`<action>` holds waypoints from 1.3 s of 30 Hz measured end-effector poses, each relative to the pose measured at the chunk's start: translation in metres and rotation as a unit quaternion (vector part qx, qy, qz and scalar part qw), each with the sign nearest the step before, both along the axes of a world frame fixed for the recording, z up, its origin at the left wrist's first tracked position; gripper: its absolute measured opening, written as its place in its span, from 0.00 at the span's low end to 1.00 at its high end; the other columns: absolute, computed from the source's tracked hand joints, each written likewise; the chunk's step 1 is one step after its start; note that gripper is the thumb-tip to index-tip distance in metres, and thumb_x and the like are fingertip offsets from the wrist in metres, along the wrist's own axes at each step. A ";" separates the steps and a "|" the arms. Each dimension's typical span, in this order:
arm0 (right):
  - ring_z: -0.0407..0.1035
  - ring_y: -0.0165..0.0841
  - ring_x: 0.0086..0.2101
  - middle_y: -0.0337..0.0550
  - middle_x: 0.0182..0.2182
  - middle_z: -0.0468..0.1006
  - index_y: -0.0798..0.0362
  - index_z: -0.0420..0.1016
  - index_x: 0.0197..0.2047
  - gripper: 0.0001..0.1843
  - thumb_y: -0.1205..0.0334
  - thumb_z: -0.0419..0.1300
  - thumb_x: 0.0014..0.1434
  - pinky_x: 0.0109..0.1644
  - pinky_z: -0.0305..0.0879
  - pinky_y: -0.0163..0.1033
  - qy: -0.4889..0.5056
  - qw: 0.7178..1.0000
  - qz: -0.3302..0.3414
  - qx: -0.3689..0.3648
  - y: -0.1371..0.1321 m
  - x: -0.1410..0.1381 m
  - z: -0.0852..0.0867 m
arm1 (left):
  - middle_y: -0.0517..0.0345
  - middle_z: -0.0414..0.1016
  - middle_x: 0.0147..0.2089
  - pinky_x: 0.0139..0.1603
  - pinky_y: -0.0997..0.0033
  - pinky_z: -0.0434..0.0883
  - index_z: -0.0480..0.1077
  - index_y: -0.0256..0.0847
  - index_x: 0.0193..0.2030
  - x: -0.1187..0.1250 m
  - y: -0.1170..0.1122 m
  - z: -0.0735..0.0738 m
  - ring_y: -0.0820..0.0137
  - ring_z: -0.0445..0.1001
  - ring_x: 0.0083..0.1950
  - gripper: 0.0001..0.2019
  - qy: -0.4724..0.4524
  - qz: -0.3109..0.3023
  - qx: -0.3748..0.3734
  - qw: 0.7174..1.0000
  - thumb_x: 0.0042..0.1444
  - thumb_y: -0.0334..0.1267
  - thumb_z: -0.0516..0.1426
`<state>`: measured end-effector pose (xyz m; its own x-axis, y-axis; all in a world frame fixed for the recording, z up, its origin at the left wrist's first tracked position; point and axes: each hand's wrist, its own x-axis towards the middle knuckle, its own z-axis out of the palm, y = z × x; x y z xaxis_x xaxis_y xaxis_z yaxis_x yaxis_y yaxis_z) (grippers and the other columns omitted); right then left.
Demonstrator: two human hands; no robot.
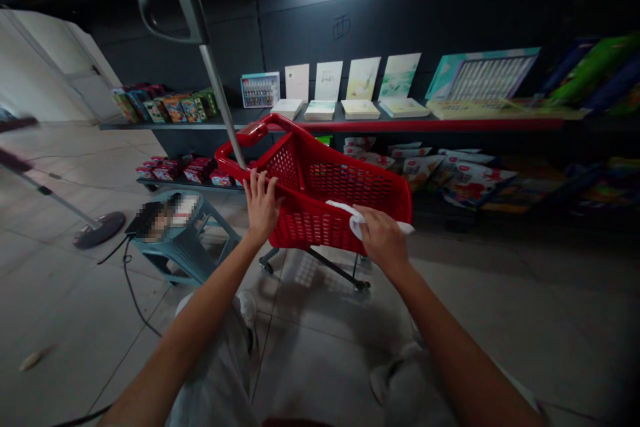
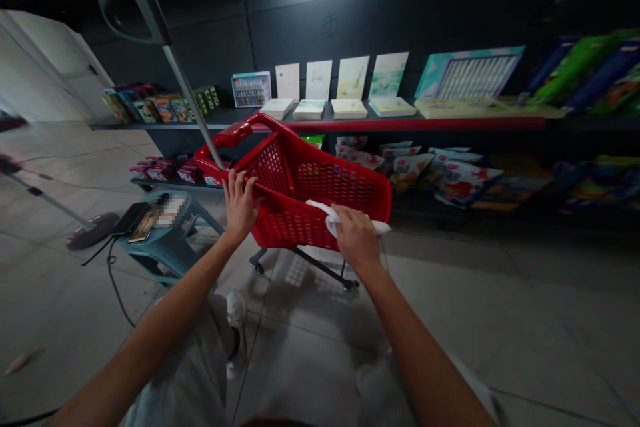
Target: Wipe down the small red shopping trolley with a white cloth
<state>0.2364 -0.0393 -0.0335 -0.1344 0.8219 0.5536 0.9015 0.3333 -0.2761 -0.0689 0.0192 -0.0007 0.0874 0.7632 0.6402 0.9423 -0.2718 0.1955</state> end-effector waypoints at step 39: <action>0.76 0.44 0.39 0.58 0.38 0.83 0.58 0.79 0.42 0.22 0.53 0.47 0.70 0.44 0.66 0.42 0.111 0.989 -0.095 -0.023 -0.015 0.022 0.005 | 0.47 0.29 0.84 0.64 0.54 0.74 0.29 0.44 0.82 0.018 -0.014 -0.028 0.51 0.60 0.77 0.49 -0.156 -0.065 -0.191 0.967 0.58 0.25 0.50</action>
